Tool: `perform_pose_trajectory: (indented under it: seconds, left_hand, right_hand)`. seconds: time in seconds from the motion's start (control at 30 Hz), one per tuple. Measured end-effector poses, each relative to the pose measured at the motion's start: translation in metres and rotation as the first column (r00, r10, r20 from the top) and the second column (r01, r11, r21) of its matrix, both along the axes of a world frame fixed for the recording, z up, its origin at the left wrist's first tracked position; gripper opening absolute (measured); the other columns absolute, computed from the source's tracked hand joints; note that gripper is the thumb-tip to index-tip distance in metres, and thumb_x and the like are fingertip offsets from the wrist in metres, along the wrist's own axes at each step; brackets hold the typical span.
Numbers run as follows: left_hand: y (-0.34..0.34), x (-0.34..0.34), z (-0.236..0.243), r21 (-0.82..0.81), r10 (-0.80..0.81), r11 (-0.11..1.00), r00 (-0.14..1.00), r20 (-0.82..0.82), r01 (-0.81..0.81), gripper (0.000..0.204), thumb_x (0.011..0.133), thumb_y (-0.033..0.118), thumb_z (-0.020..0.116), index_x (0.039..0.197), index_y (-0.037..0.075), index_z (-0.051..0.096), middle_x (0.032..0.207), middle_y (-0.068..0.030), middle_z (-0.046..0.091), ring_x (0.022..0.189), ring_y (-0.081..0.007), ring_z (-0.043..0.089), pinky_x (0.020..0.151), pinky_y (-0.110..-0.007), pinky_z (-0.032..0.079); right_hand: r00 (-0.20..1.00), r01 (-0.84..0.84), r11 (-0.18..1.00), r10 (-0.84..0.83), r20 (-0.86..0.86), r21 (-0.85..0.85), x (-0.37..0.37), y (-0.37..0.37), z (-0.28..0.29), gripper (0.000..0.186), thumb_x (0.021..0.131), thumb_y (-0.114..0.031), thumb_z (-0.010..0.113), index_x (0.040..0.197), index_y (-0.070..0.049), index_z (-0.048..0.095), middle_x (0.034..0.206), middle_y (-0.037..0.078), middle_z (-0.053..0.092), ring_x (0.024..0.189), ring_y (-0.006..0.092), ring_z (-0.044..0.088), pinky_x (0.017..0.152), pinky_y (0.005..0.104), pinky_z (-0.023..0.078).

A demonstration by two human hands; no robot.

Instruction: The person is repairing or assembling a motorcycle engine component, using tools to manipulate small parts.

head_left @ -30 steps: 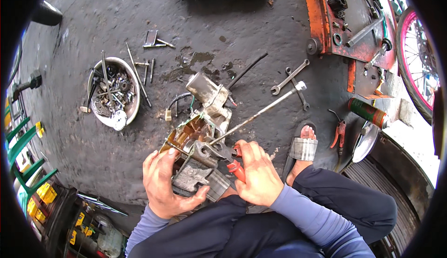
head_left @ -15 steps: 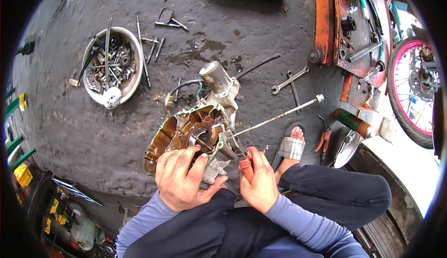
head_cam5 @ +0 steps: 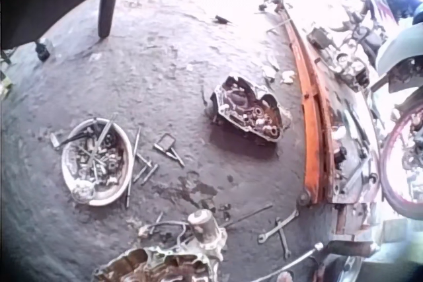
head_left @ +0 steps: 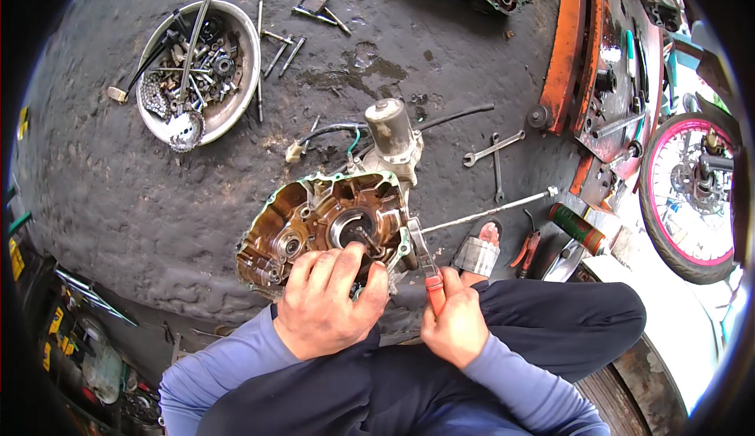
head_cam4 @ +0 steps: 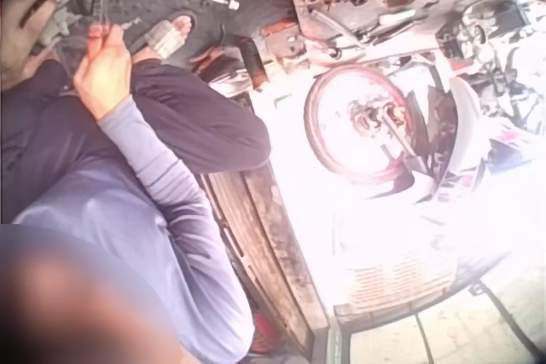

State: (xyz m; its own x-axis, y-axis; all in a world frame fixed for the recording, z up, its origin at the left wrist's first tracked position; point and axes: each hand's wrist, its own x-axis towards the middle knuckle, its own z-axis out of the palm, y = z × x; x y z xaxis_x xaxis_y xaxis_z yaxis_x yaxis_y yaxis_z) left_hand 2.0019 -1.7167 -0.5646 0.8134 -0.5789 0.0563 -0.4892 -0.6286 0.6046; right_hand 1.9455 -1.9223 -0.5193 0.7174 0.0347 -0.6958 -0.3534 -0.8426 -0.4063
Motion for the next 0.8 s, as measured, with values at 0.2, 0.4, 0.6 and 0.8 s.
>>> perform_pose_trajectory:
  seconds: [0.2,0.4,0.6,0.8]
  left_hand:
    - [0.007,0.031,0.006,-0.124,0.058,0.990,0.994,-0.097,-0.070,0.058,0.063,0.034,0.083,0.106,0.003,0.060,0.099,-0.0149,0.064,0.080,-0.0320,0.064,0.071,-0.042,0.050]
    - [0.014,0.035,-0.001,-0.124,0.051,0.990,0.992,-0.117,-0.065,0.061,0.068,0.038,0.082,0.110,0.001,0.058,0.101,-0.0169,0.064,0.080,-0.0341,0.064,0.070,-0.042,0.050]
    - [0.020,0.039,-0.003,-0.153,0.035,0.987,0.993,-0.108,-0.051,0.060,0.069,0.040,0.081,0.108,0.001,0.059,0.100,-0.0168,0.064,0.078,-0.0335,0.064,0.069,-0.042,0.050]
    - [0.015,0.045,0.000,-0.158,0.056,0.984,0.988,-0.141,-0.078,0.058,0.069,0.041,0.082,0.106,0.002,0.060,0.097,-0.0155,0.065,0.078,-0.0327,0.064,0.069,-0.041,0.050]
  right_hand:
    - [0.942,-0.056,0.978,-0.015,0.335,0.202,0.020,-0.037,-0.089,0.035,0.074,-0.002,0.060,0.108,-0.002,0.052,0.088,0.018,0.059,0.082,0.0417,0.061,0.071,0.0465,0.051]
    - [0.972,0.212,0.967,-0.194,-0.131,0.140,0.037,0.007,-0.002,0.033,0.078,-0.004,0.061,0.109,0.002,0.050,0.089,0.024,0.062,0.081,0.0466,0.064,0.072,0.0505,0.052]
    - [0.898,0.297,0.943,-0.221,-0.379,0.152,0.056,-0.008,0.014,0.047,0.076,-0.004,0.061,0.120,0.005,0.048,0.105,0.025,0.056,0.094,0.0450,0.061,0.082,0.0476,0.050]
    - [0.974,-0.008,0.996,-0.013,0.227,0.090,0.037,-0.059,-0.059,0.055,0.071,0.000,0.060,0.124,0.001,0.049,0.108,0.020,0.055,0.104,0.0391,0.054,0.094,0.0446,0.041]
